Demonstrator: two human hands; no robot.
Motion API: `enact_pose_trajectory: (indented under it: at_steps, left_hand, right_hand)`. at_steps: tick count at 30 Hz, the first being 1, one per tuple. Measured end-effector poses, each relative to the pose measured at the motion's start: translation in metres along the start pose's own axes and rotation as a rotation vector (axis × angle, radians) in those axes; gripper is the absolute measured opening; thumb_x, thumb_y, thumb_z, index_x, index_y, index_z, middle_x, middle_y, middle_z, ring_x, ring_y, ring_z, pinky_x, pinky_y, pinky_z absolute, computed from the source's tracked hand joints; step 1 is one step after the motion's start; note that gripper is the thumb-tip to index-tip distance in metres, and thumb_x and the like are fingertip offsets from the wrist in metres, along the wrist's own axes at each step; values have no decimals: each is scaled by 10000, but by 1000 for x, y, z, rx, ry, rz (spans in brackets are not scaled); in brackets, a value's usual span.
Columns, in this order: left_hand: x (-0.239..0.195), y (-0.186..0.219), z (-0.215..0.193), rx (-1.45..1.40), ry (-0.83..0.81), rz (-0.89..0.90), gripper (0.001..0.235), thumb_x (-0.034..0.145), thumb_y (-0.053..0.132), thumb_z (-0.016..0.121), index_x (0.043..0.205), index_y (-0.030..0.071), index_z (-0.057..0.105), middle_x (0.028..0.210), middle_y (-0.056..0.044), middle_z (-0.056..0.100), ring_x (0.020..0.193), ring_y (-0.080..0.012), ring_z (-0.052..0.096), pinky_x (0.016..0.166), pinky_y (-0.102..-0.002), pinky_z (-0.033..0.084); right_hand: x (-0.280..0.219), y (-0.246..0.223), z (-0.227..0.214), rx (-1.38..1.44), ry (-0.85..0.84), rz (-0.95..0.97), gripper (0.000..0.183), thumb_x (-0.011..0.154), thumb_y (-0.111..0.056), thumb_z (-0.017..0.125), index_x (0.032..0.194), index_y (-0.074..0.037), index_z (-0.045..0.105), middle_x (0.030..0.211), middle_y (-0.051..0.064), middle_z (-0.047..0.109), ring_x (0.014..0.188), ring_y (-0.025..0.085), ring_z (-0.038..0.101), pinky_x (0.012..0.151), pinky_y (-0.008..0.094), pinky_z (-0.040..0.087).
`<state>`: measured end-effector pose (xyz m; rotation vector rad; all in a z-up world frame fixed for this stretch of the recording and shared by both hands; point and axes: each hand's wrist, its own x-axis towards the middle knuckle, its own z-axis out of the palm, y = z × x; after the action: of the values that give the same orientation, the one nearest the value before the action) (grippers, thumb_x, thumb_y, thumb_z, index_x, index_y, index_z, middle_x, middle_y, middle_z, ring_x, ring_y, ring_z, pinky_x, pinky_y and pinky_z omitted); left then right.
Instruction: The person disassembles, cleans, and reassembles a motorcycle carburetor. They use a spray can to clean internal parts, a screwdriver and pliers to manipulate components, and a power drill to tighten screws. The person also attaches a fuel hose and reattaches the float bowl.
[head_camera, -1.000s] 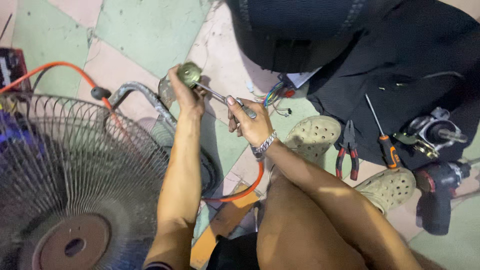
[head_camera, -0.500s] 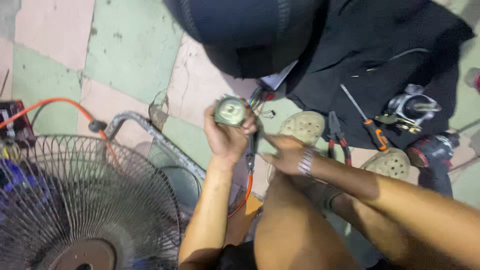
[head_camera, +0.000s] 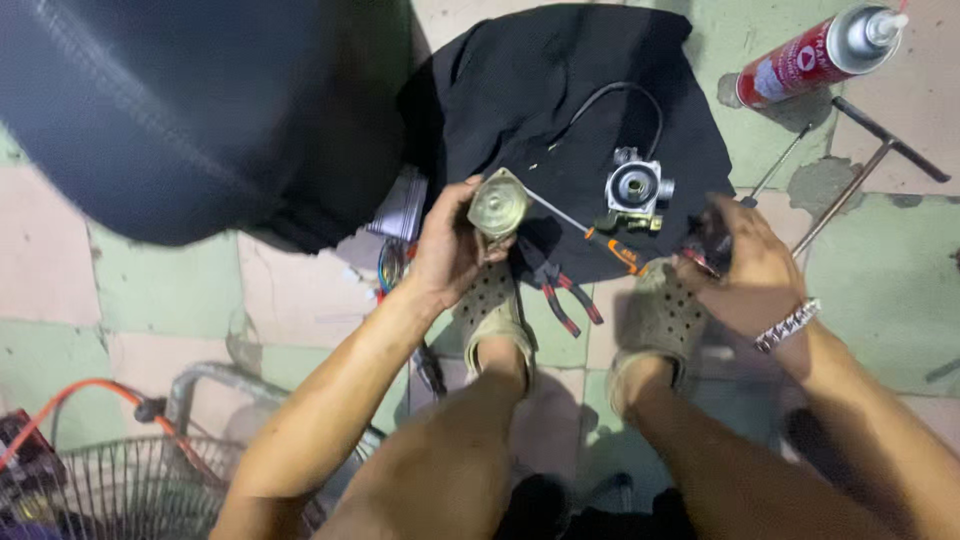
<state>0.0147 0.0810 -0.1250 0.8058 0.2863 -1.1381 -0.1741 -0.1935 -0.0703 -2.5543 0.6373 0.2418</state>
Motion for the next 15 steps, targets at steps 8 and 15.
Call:
enact_pose_trajectory:
  at_steps: [8,15]
  left_hand:
    - [67,-22,23,83,-56,54,413,988,372,485,1119,28,671,991,-83,726,704,-148,553,583,-287,404]
    - [82,-35,21,116,-55,37,345,1045,303,515,1201,18,630,927,-70,657,782,-171,592,644,-294,430]
  right_hand:
    - [67,56,67,253,13,-233,1253,569,-333,973,1560,30,298,1543,315,367,1405,471,404,1117,494,378]
    - [80,61,90,387,26,-226,925,673,-317,939,1471,-115,517,1515,156,527,1400,336,552,1161,415,479]
